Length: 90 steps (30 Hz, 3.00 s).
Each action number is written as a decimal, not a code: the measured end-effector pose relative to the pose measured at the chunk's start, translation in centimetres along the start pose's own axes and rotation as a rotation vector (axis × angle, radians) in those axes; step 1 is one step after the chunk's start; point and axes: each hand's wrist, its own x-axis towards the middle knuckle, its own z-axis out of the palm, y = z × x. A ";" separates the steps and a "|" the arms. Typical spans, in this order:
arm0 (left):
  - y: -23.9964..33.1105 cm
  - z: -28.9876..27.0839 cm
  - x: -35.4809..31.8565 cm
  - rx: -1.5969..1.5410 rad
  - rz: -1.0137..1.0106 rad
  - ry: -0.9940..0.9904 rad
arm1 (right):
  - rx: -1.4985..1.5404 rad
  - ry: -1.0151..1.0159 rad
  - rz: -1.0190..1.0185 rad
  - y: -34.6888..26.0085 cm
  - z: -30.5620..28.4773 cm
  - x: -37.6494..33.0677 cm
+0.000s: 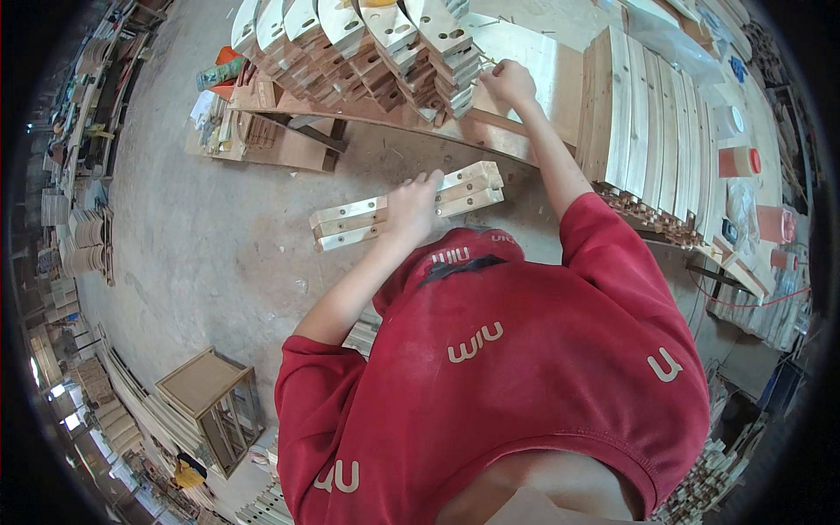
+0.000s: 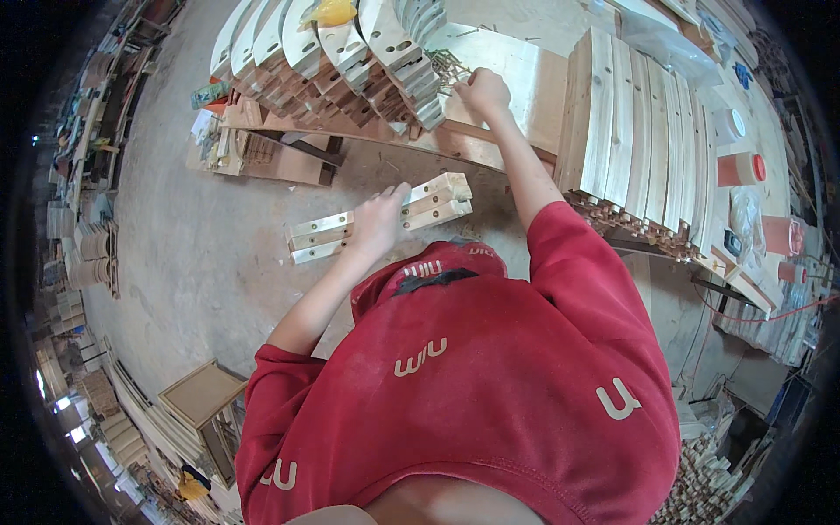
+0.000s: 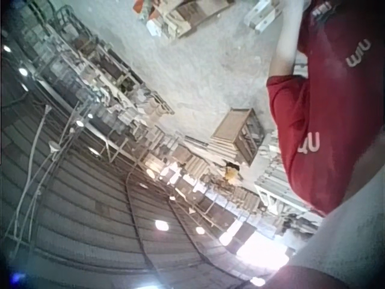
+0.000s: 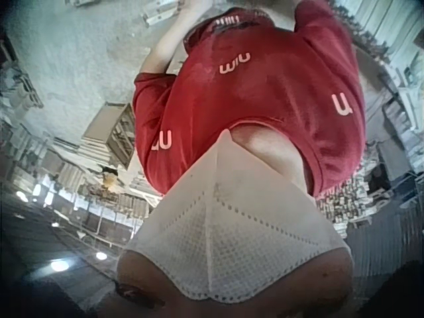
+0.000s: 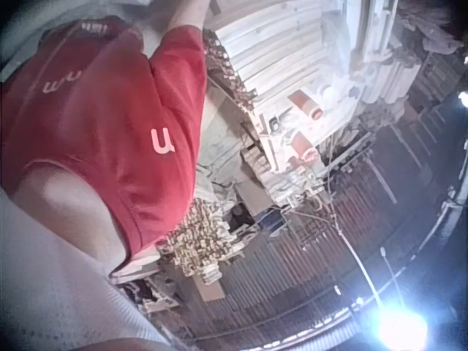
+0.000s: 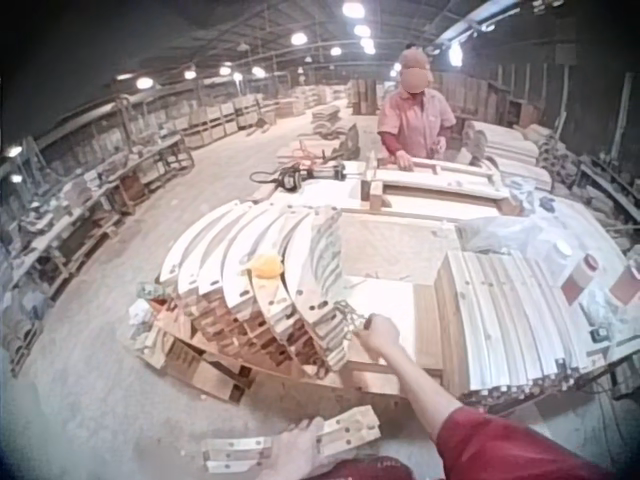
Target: The recorder applies glue and fits together curved and straight wooden furniture parts.
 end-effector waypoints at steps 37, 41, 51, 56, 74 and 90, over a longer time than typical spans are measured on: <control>0.4 0.1 0.2 0.000 0.024 0.004 | -0.162 -0.135 -0.124 1.6 -6.2 -0.6; 0.5 0.1 0.2 -0.004 0.034 0.007 | -0.248 -0.099 -0.115 0.5 -3.8 -0.3; 0.3 0.7 0.1 -0.016 0.085 0.075 | -0.235 -0.109 -0.296 2.6 -1.9 1.1; 0.1 0.6 -0.3 -0.043 0.062 0.080 | -0.143 -0.573 -0.199 -1.8 -8.8 -4.1; -1.0 4.2 0.0 -0.060 0.064 0.185 | 0.270 -0.827 -0.990 -16.0 -1.2 -16.1; -1.5 2.8 0.0 -0.221 0.034 0.212 | 0.190 -0.753 -1.006 -18.3 -2.0 -16.0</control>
